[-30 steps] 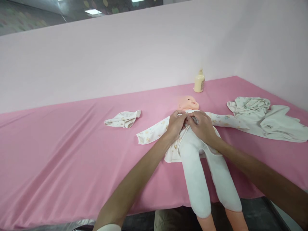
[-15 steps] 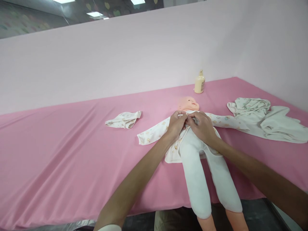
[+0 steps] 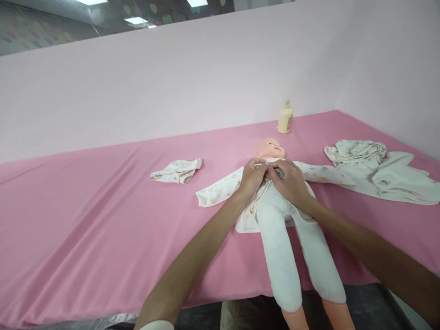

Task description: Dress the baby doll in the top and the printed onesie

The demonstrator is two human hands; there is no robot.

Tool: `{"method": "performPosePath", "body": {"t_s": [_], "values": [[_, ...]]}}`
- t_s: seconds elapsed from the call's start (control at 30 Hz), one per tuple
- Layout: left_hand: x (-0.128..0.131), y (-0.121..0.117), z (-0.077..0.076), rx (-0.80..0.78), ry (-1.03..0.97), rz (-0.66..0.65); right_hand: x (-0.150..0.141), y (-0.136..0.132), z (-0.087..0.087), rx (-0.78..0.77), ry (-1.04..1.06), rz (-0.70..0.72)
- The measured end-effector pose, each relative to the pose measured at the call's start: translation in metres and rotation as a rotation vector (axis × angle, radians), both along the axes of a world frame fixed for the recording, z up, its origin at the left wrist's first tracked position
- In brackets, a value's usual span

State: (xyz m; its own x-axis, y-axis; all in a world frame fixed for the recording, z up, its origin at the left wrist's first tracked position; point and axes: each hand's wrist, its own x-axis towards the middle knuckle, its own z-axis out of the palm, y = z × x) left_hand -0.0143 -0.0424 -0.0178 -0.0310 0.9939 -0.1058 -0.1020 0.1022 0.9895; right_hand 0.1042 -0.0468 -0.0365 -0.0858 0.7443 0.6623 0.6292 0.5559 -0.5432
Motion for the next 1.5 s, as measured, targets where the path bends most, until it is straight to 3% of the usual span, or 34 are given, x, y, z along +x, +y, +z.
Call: {"method": "performPosePath", "body": {"t_s": [1.5], "values": [[-0.0001, 0.0018, -0.0034, 0.03, 0.01, -0.004, 0.0002, 0.001, -0.002, 0.007, -0.005, -0.007]]}}
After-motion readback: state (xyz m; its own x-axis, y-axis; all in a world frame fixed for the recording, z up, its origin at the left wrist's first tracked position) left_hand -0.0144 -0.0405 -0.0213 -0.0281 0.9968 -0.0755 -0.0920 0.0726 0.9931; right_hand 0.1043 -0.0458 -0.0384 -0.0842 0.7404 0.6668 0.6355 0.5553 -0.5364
